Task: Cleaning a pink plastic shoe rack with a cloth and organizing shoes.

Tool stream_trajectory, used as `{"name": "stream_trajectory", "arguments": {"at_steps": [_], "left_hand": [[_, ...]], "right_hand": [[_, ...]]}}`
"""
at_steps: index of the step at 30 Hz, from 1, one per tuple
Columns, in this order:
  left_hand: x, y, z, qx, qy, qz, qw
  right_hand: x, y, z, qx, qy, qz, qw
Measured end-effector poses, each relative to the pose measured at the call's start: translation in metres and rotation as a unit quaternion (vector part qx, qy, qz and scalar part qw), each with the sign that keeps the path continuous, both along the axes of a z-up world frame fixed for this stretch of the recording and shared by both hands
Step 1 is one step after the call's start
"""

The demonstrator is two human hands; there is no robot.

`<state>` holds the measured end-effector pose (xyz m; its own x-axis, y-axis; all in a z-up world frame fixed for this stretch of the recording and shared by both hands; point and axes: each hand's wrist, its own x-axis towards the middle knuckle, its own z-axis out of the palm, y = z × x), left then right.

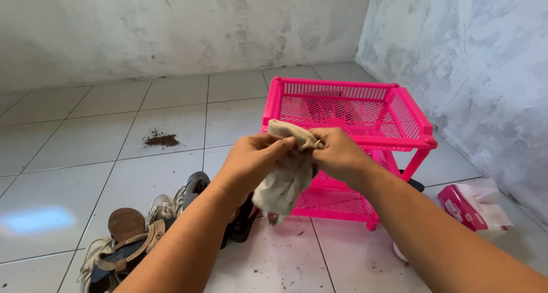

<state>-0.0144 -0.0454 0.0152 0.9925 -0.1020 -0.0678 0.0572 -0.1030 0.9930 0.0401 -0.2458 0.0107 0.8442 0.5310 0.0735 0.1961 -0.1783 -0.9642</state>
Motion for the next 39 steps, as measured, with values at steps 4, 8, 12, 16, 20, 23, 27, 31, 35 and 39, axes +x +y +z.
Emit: {"name": "stream_trajectory", "arguments": {"at_steps": [4,8,12,16,20,23,27,31,35,39], "left_hand": [[-0.007,0.005,0.009,0.077,-0.012,0.093,0.993],[-0.005,0.015,-0.002,0.120,0.007,0.062,0.991],[-0.019,0.008,0.015,-0.018,0.010,0.005,1.000],[-0.017,0.004,0.016,-0.048,0.096,-0.029,0.994],[-0.005,0.001,0.011,-0.026,0.042,-0.023,0.999],[-0.007,0.006,0.026,-0.029,0.027,-0.059,0.997],[0.022,0.036,0.016,0.020,0.027,-0.072,0.997],[0.081,0.084,-0.055,0.146,0.126,0.104,0.976],[0.152,0.139,-0.189,0.421,0.164,0.083,0.888],[0.077,0.081,-0.159,0.545,0.167,0.059,0.819]], "right_hand": [[-0.003,-0.002,0.012,0.014,0.059,-0.046,0.997],[-0.015,-0.007,0.034,0.156,0.168,-0.008,0.973],[-0.005,-0.012,0.032,0.227,0.194,-0.053,0.953],[0.000,-0.016,0.022,-0.027,-0.068,-0.174,0.982],[-0.022,-0.005,0.043,-0.091,-0.177,0.056,0.978],[-0.032,0.002,0.027,-0.044,-0.084,0.112,0.989],[-0.035,0.012,0.030,-0.079,0.040,-0.009,0.996],[-0.027,0.007,0.028,-0.144,-0.045,-0.055,0.987],[-0.026,0.004,0.023,-0.159,-0.046,-0.058,0.985],[-0.024,0.007,0.019,-0.172,-0.002,-0.084,0.982]]}}
